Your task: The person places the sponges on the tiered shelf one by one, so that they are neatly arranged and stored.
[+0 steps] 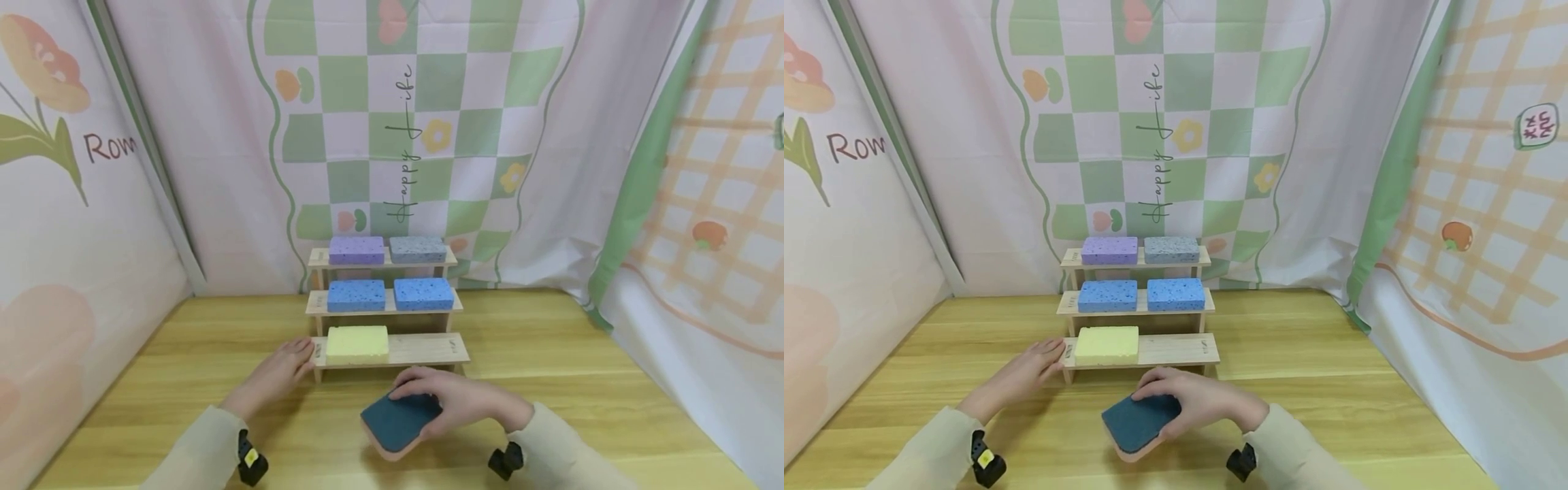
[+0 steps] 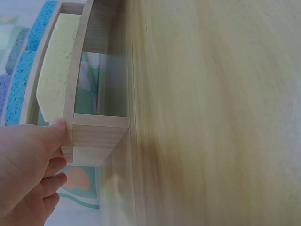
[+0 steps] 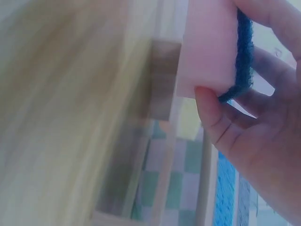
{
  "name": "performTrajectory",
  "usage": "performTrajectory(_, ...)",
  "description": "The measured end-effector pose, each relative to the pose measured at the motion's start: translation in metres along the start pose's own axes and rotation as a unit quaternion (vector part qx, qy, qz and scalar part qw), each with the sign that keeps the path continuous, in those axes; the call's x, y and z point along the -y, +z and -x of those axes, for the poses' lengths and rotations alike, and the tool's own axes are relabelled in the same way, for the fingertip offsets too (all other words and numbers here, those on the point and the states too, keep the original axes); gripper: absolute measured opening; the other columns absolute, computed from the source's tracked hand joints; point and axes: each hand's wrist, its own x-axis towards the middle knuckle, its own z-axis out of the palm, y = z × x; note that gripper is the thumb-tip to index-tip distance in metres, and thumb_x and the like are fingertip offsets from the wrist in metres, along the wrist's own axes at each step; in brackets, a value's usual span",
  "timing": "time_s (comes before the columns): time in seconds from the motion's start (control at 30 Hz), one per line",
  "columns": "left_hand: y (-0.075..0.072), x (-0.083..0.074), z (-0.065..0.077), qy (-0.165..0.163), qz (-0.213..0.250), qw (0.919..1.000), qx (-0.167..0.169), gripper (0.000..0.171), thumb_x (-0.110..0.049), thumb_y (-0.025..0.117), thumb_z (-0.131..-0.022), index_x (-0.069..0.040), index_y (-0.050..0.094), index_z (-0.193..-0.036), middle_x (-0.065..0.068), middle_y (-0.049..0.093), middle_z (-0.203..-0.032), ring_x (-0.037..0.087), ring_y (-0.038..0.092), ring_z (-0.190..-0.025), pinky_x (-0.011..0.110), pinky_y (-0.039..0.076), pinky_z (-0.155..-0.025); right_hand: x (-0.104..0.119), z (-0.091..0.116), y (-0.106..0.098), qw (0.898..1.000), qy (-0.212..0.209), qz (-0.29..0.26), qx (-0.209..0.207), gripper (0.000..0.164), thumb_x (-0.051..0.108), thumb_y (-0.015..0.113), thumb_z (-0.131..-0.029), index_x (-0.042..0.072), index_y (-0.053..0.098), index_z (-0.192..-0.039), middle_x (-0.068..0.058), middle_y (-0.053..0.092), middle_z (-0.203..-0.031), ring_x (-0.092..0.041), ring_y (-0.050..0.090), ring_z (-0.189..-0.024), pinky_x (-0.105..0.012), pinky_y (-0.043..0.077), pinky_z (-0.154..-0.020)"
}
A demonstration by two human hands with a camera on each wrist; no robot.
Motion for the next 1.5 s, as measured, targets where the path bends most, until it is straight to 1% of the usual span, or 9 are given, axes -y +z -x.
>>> performTrajectory(0.13, 0.0, 0.0, 0.0, -0.002, 0.001, 1.0, 0.002, 0.046, -0.018, 0.048, -0.097, 0.011, 0.041, -0.132, 0.025, 0.035, -0.139, 0.037, 0.031, -0.129, 0.049, 0.02, -0.107, -0.001, 0.009, -0.01, 0.999, 0.023, 0.009, -0.036, 0.054, 0.025, 0.068, -0.083, 0.014, 0.05, -0.133, -0.009, 0.038, -0.134, -0.022, 0.041, -0.115, -0.032, 0.043, -0.088)
performTrajectory(0.33, 0.0, 0.0, -0.001, -0.001, -0.001, 1.0, 0.002, 0.046, -0.018, 0.048, -0.097, 0.011, 0.042, -0.132, 0.025, 0.035, -0.139, 0.037, 0.031, -0.129, 0.049, 0.02, -0.107, -0.007, 0.019, -0.024, 0.996, 0.044, 0.022, -0.08, 0.054, 0.022, 0.07, -0.082, 0.01, 0.051, -0.131, -0.015, 0.038, -0.133, -0.028, 0.04, -0.113, -0.034, 0.043, -0.087)
performTrajectory(0.47, 0.0, 0.0, -0.001, -0.002, 0.002, 1.0, 0.002, 0.046, -0.018, 0.048, -0.097, 0.011, 0.041, -0.132, 0.025, 0.035, -0.139, 0.037, 0.031, -0.129, 0.049, 0.02, -0.107, -0.011, 0.024, -0.032, 0.991, 0.076, 0.017, -0.107, 0.055, 0.021, 0.071, -0.081, 0.01, 0.051, -0.131, -0.014, 0.036, -0.134, -0.03, 0.04, -0.115, -0.035, 0.044, -0.085)
performTrajectory(0.63, 0.0, 0.0, -0.001, -0.008, 0.006, 0.9999, 0.006, 0.047, -0.02, 0.046, -0.098, 0.01, 0.04, -0.133, 0.024, 0.034, -0.14, 0.037, 0.03, -0.129, 0.049, 0.019, -0.107, -0.019, 0.027, -0.039, 0.985, 0.101, 0.004, -0.14, 0.055, 0.022, 0.071, -0.082, 0.008, 0.051, -0.131, -0.019, 0.035, -0.134, -0.036, 0.041, -0.114, -0.041, 0.046, -0.081)
performTrajectory(0.8, 0.0, 0.0, 0.0, -0.004, 0.003, 1.0, 0.004, 0.047, -0.019, 0.047, -0.098, 0.011, 0.041, -0.133, 0.025, 0.034, -0.139, 0.037, 0.031, -0.129, 0.049, 0.02, -0.107, -0.024, 0.028, -0.042, 0.977, 0.126, 0.031, -0.168, 0.054, 0.026, 0.069, -0.084, 0.007, 0.05, -0.131, -0.022, 0.035, -0.135, -0.041, 0.038, -0.118, -0.049, 0.044, -0.083)
performTrajectory(1.03, -0.001, -0.001, 0.001, -0.002, 0.006, 1.0, 0.005, 0.047, -0.019, 0.047, -0.098, 0.011, 0.04, -0.133, 0.025, 0.034, -0.139, 0.038, 0.031, -0.129, 0.05, 0.021, -0.106, -0.029, 0.025, -0.043, 0.964, 0.167, 0.075, -0.193, 0.054, 0.026, 0.069, -0.084, 0.008, 0.051, -0.131, -0.021, 0.038, -0.135, -0.042, 0.038, -0.119, -0.052, 0.041, -0.087)
performTrajectory(1.23, 0.0, 0.0, 0.0, -0.002, 0.006, 1.0, 0.004, 0.047, -0.019, 0.047, -0.098, 0.011, 0.04, -0.133, 0.025, 0.034, -0.139, 0.037, 0.031, -0.129, 0.05, 0.021, -0.106, -0.036, 0.019, -0.042, 0.955, 0.193, 0.11, -0.198, 0.054, 0.028, 0.07, -0.083, 0.007, 0.052, -0.129, -0.023, 0.04, -0.134, -0.042, 0.04, -0.119, -0.054, 0.041, -0.088)
performTrajectory(1.37, 0.0, 0.0, 0.0, 0.001, 0.007, 1.0, 0.002, 0.046, -0.018, 0.047, -0.098, 0.011, 0.041, -0.132, 0.026, 0.035, -0.139, 0.038, 0.031, -0.128, 0.051, 0.02, -0.106, -0.04, 0.014, -0.042, 0.951, 0.202, 0.126, -0.194, 0.053, 0.029, 0.069, -0.083, 0.007, 0.054, -0.128, -0.023, 0.041, -0.134, -0.043, 0.039, -0.12, -0.055, 0.04, -0.09)
performTrajectory(1.5, 0.0, 0.001, -0.001, 0.002, 0.002, 1.0, 0.003, 0.046, -0.019, 0.047, -0.098, 0.011, 0.041, -0.132, 0.026, 0.035, -0.138, 0.038, 0.031, -0.128, 0.05, 0.02, -0.106, -0.042, 0.01, -0.04, 0.951, 0.197, 0.13, -0.197, 0.052, 0.03, 0.069, -0.083, 0.005, 0.055, -0.127, -0.025, 0.041, -0.133, -0.046, 0.037, -0.121, -0.057, 0.037, -0.092)
